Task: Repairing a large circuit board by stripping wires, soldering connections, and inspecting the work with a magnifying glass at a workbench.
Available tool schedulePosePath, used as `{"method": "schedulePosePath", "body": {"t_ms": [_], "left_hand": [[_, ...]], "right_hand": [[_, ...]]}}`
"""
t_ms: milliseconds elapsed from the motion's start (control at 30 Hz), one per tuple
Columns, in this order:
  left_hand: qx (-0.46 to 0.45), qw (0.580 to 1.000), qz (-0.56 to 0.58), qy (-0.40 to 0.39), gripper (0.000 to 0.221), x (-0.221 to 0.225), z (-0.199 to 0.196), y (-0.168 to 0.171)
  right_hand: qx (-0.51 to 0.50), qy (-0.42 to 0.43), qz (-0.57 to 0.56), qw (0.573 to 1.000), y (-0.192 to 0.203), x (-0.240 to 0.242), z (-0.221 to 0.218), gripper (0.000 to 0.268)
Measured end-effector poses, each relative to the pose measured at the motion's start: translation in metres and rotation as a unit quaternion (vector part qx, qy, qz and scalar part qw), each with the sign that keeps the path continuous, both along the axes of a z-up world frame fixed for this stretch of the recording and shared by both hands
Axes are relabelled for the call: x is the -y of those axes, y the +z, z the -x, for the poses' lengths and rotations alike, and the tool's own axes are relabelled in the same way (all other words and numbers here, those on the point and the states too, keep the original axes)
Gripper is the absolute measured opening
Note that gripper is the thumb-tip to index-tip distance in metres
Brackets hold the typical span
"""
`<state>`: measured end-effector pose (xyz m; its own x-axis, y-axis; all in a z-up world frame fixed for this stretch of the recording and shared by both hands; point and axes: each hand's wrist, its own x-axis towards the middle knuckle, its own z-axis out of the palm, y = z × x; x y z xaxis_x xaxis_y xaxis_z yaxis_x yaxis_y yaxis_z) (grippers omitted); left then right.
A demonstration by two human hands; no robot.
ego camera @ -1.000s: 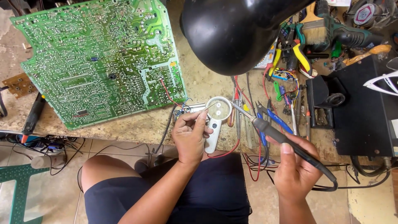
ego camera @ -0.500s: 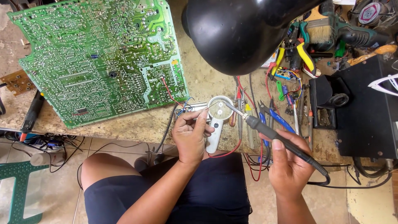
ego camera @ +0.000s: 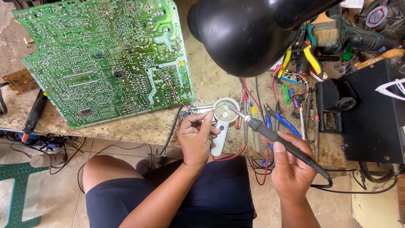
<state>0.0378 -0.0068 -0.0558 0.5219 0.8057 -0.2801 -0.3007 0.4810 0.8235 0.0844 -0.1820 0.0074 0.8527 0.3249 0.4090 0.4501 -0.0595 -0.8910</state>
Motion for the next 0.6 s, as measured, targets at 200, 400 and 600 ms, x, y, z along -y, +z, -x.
{"method": "schedulePosePath", "body": {"t_ms": [200, 400, 600], "left_hand": [[-0.002, 1.0, 0.022, 0.001, 0.016, 0.0007, -0.0005, 0.0004], [-0.019, 1.0, 0.021, -0.003, 0.014, 0.0003, -0.0005, 0.002], [-0.016, 1.0, 0.013, -0.001, 0.013, 0.0004, -0.0002, 0.0021]], "right_hand": [[-0.008, 0.002, -0.002, 1.0, 0.0037, -0.0024, 0.0013, 0.023], [-0.007, 0.003, 0.001, 1.0, 0.0006, -0.0009, 0.0, 0.023], [0.003, 0.011, 0.008, 1.0, 0.0045, -0.0024, -0.0007, 0.022]]}}
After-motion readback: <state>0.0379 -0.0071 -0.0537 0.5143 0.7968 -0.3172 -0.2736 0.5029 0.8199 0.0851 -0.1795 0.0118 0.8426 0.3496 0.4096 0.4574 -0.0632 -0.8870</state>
